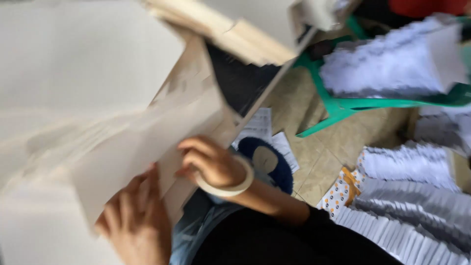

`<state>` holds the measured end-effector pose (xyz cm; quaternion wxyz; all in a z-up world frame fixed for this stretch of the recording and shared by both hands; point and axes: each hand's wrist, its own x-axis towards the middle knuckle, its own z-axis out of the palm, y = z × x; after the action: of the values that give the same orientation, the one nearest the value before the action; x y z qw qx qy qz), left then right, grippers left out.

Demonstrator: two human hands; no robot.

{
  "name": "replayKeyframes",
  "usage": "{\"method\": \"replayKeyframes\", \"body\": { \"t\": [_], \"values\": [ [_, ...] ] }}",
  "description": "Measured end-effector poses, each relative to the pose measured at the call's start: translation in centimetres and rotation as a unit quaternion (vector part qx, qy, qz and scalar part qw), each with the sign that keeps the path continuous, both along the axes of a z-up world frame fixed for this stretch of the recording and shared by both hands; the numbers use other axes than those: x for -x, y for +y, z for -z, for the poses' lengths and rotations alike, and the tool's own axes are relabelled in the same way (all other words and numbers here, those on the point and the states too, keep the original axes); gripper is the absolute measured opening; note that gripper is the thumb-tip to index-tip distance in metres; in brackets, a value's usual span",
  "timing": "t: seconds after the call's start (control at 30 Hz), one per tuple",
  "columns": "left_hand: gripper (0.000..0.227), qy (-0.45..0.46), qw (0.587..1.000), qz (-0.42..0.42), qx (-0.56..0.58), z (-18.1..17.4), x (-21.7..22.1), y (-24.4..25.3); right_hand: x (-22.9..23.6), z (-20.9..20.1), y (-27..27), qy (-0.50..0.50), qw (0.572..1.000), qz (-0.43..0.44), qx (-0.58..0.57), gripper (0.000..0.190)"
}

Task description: The person sits and repeatedly applies a strip of white adhesive tape to the edge of a stack of white paper sheets. They smooth the tape down with their fingers and then move the sheet to the side to continue the process.

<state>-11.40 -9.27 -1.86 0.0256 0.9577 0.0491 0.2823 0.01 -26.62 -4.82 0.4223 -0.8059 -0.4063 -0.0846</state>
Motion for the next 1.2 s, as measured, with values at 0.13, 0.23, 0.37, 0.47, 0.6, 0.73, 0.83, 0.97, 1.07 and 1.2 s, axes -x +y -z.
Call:
{"method": "replayKeyframes", "body": {
  "t": [0.13, 0.23, 0.37, 0.47, 0.6, 0.73, 0.83, 0.97, 1.07, 1.2],
  "values": [
    [0.041, 0.106, 0.992, -0.062, -0.011, 0.0, 2.3, -2.0, 0.3, -2.9, -1.5, 0.078, 0.995, -0.05, 0.032, 0.011],
    [0.05, 0.128, 0.989, -0.068, 0.013, 0.6, 2.9, -3.3, 0.5, -3.6, -1.7, 0.072, 0.994, -0.08, 0.03, 0.005],
    [0.055, 0.137, 0.989, -0.062, -0.005, 1.5, 1.9, -4.8, 1.0, -2.9, -1.6, -0.021, 0.998, -0.056, 0.022, 0.007],
    [0.051, 0.093, 0.994, -0.049, 0.003, 2.1, 0.9, -5.5, 2.5, -2.2, -2.2, -0.043, 0.999, -0.018, -0.001, 0.006],
    [0.056, 0.076, 0.99, 0.011, 0.121, 1.3, 1.4, -3.2, 4.0, -3.1, -2.9, 0.039, 0.997, -0.007, -0.062, 0.004],
    [0.056, 0.057, 0.986, -0.055, 0.146, -0.8, 5.2, 1.3, 4.4, -3.3, -1.3, 0.126, 0.99, -0.044, -0.042, 0.006],
    [0.052, 0.037, 0.965, -0.126, 0.226, -1.0, 7.9, 2.3, 5.6, -3.1, 0.4, 0.117, 0.986, -0.12, 0.017, 0.005],
    [0.062, 0.096, 0.941, -0.083, 0.314, 0.0, 10.4, 2.6, 7.0, -3.1, 3.2, 0.129, 0.971, -0.202, 0.016, 0.013],
    [0.061, 0.097, 0.918, -0.082, 0.376, 0.6, 11.1, 2.2, 7.4, -2.9, 4.4, 0.126, 0.969, -0.212, 0.013, 0.013],
    [0.059, 0.076, 0.902, -0.079, 0.417, 1.4, 11.4, 2.1, 7.6, -2.3, 4.9, 0.079, 0.979, -0.184, 0.025, 0.022]
  ]
}}
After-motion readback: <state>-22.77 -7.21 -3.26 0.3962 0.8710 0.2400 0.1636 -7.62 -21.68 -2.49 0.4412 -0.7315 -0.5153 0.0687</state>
